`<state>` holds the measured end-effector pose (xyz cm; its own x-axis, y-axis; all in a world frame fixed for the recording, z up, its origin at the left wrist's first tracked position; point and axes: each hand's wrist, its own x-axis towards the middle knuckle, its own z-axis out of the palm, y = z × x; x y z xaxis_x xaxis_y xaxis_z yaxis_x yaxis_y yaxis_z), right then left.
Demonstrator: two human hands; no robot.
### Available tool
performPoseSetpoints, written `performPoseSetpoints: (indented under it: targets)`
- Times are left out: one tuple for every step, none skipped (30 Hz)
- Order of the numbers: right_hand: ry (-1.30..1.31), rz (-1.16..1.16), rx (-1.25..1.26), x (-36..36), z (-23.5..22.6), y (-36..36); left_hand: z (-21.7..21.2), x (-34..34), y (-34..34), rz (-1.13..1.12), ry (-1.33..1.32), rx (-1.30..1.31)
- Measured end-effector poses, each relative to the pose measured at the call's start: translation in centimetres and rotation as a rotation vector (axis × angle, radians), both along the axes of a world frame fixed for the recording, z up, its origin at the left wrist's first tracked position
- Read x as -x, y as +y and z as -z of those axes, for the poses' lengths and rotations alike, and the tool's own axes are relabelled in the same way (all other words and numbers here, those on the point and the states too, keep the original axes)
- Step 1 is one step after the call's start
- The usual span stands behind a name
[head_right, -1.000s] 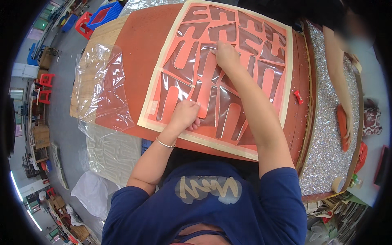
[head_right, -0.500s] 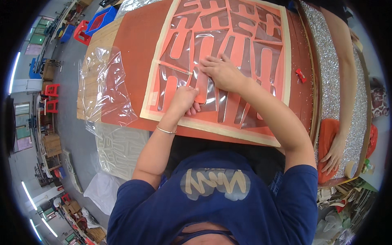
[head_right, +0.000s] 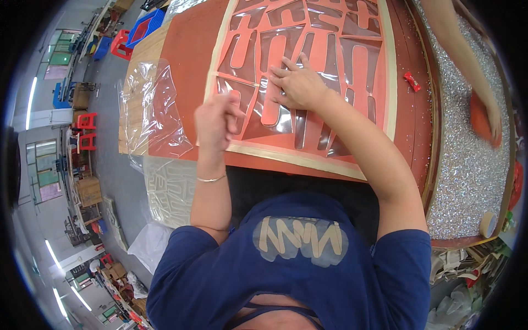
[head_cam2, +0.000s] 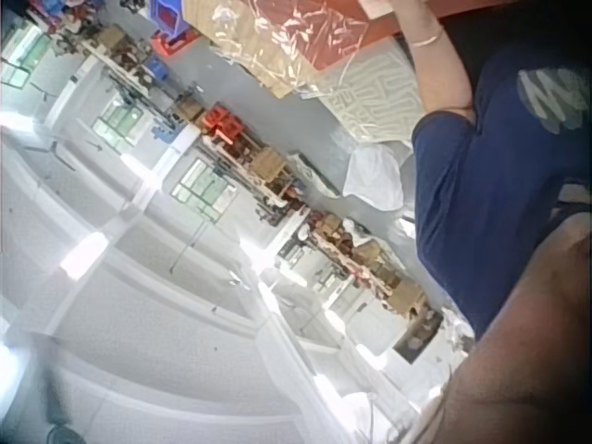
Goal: Applying protective film and tape to pre-cut shoe material pieces on a template.
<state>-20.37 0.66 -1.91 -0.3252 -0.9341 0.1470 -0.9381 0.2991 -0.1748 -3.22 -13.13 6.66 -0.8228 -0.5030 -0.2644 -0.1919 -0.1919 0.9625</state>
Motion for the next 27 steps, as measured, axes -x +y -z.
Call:
performPoseSetpoints:
  targets:
    - [0.018, -0.014, -0.010, 0.0, 0.0, 0.0, 0.3, -0.3, -0.2, 0.002, -0.006, 0.004]
    - [0.014, -0.013, -0.007, 0.0, 0.0, -0.1, 0.9, -0.5, -0.5, -0.072, 0.075, 0.171]
    - [0.019, -0.017, -0.026, 0.0, -0.1, -0.2, 1.5, -0.8, -0.7, -0.145, 0.156, 0.337]
    - [0.025, -0.021, -0.046, -0.1, -0.2, -0.3, 2.3, -1.0, -0.4, -0.142, 0.154, 0.339]
    - [0.027, -0.011, -0.047, 0.0, -0.5, -0.2, 3.4, -0.9, 0.1, 0.026, 0.155, 0.791]
    - [0.043, -0.007, -0.115, -0.3, -1.0, -0.4, 4.2, -1.1, 0.7, 0.194, 0.145, 1.246]
    - [0.061, -0.002, -0.184, -0.5, -1.3, -0.7, 5.0, -1.6, 1.8, 0.253, 0.040, 1.180]
    - [0.060, 0.003, -0.181, -0.6, -1.5, -0.8, 5.7, -2.1, 2.6, 0.258, 0.042, 1.184]
    - [0.059, -0.001, -0.203, -0.7, -1.6, -1.0, 6.5, -2.5, 3.1, 0.330, -0.025, 1.269]
    - [0.059, -0.005, -0.224, -0.8, -1.7, -1.3, 7.0, -2.8, 3.6, 0.403, -0.093, 1.353]
    - [0.060, 0.000, -0.223, -0.9, -1.3, -1.6, 7.4, -3.1, 4.3, 0.406, -0.089, 1.356]
    - [0.113, 0.029, -0.186, -1.2, -0.4, -2.0, 7.6, -3.3, 5.0, 0.403, -0.090, 1.331]
    - [0.166, 0.058, -0.148, -1.4, 0.3, -2.4, 7.7, -3.6, 5.6, 0.399, -0.090, 1.308]
    - [0.171, 0.060, -0.142, -1.4, 0.3, -3.0, 7.5, -3.6, 6.2, 0.398, -0.086, 1.315]
    - [0.197, 0.150, -0.203, -1.2, 0.1, -3.8, 7.1, -3.6, 6.7, 0.414, -0.109, 1.325]
    - [0.221, 0.241, -0.261, -0.9, 0.1, -4.4, 6.7, -3.6, 7.2, 0.430, -0.131, 1.337]
    - [0.227, 0.259, -0.249, 0.2, 0.5, -4.8, 6.6, -3.4, 7.7, 0.436, -0.088, 1.363]
    - [0.197, 0.313, -0.202, 1.5, 0.7, -5.3, 6.6, -3.2, 8.0, 0.448, -0.067, 1.385]
    - [0.166, 0.372, -0.152, 2.8, 0.9, -5.4, 6.7, -3.0, 8.3, 0.458, -0.080, 1.391]
    - [0.161, 0.407, -0.135, 3.2, 0.4, -5.8, 7.0, -3.1, 8.2, 0.479, -0.097, 1.398]
    - [0.109, 0.384, -0.225, 3.5, -0.5, -6.2, 7.0, -3.1, 8.2, 0.486, -0.076, 1.402]
    - [0.050, 0.364, -0.314, 3.9, -1.5, -6.5, 6.9, -2.6, 7.8, 0.531, -0.041, 1.424]
    - [0.057, 0.364, -0.309, 3.7, -0.9, -6.9, 6.9, -2.5, 7.8, 0.523, -0.054, 1.426]
    - [0.068, 0.360, -0.302, 3.3, -1.3, -6.9, 6.7, -2.3, 7.9, 0.509, -0.067, 1.430]
    - [0.099, 0.289, -0.348, 2.7, -1.3, -6.1, 6.4, -2.4, 8.0, 0.504, -0.109, 1.419]
    - [0.135, 0.211, -0.396, 1.1, -2.3, -4.9, 6.5, -2.3, 7.8, 0.543, -0.079, 1.422]
    - [0.142, 0.195, -0.347, 0.0, -1.4, -4.0, 6.8, -2.1, 7.7, 0.525, -0.105, 1.430]
